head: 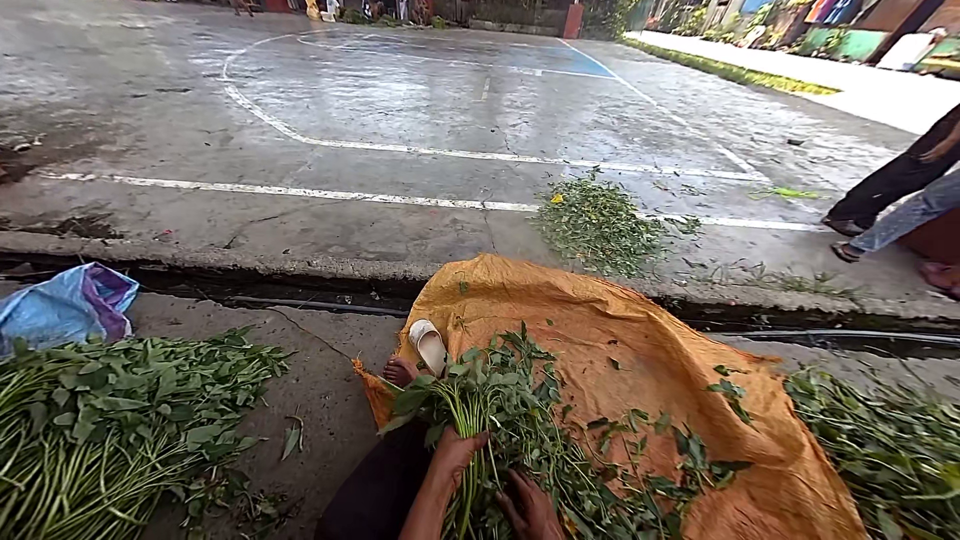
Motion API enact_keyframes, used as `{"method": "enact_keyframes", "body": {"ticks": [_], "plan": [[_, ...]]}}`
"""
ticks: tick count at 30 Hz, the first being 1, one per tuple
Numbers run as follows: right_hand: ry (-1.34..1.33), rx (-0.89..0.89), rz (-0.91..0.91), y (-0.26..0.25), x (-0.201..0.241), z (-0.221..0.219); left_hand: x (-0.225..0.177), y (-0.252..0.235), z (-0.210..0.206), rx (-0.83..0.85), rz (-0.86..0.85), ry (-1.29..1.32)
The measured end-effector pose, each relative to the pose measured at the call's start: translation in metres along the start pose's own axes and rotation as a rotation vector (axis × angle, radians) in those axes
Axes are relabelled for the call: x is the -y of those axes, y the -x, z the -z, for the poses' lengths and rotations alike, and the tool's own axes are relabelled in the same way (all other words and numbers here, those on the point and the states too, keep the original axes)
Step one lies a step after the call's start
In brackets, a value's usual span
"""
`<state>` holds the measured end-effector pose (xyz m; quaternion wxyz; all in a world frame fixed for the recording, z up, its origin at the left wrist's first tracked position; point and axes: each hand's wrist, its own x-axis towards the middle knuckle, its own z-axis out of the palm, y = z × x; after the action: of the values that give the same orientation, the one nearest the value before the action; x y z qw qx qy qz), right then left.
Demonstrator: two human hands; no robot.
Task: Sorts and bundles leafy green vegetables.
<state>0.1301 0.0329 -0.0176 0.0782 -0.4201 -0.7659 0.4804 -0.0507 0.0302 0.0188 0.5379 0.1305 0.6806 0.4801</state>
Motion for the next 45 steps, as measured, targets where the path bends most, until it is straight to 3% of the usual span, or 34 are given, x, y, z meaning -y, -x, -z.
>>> {"method": "enact_keyframes", "body": {"ticks": [4,5,7,11,16,19,22,25,27,29,32,35,39,42,45], "plan": [[-0.204,-0.021,-0.042,-0.013,0.015,-0.007,0.001,0.003,0.008,0.287,-0.038,0.063],[-0.238,-0.035,-0.035,-0.014,0.02,-0.008,-0.001,0.004,0.01,0.291,-0.08,0.098],[-0.231,-0.057,0.018,-0.012,0.026,-0.006,-0.009,0.006,0.015,0.164,-0.181,0.251],[-0.104,-0.148,0.126,-0.006,0.032,-0.005,-0.03,0.004,0.038,-0.245,-0.327,0.612],[-0.086,-0.218,-0.184,-0.019,-0.005,-0.034,-0.045,0.003,0.082,-0.538,-0.537,0.976],[0.123,-0.051,-0.227,-0.05,-0.02,-0.06,-0.046,0.006,0.083,-0.589,-0.588,1.047],[0.402,0.285,-0.3,-0.076,-0.028,-0.076,-0.045,0.004,0.078,-0.575,-0.553,0.927],[0.32,0.37,-0.417,-0.08,-0.044,-0.077,-0.043,0.003,0.07,-0.526,-0.503,0.65],[0.072,0.12,-0.421,-0.068,-0.051,-0.069,-0.037,0.004,0.064,-0.438,-0.459,0.518],[-0.165,-0.21,-0.298,-0.05,-0.047,-0.058,-0.033,0.002,0.05,-0.332,-0.429,0.445],[-0.364,-0.423,-0.113,-0.022,-0.041,-0.045,-0.02,0.003,0.018,-0.172,-0.283,0.361],[-0.402,-0.471,0.038,-0.005,-0.038,-0.036,-0.002,0.001,-0.012,-0.065,-0.119,0.235],[-0.26,-0.464,0.139,0.012,-0.034,-0.029,0.019,0.001,-0.023,0.038,-0.034,0.07],[-0.241,-0.394,0.124,0.016,-0.033,-0.025,0.02,0.004,-0.022,0.056,-0.014,-0.005],[-0.48,-0.307,-0.05,0.005,-0.017,-0.018,0.018,0.009,-0.025,0.111,0.001,-0.108]]}}
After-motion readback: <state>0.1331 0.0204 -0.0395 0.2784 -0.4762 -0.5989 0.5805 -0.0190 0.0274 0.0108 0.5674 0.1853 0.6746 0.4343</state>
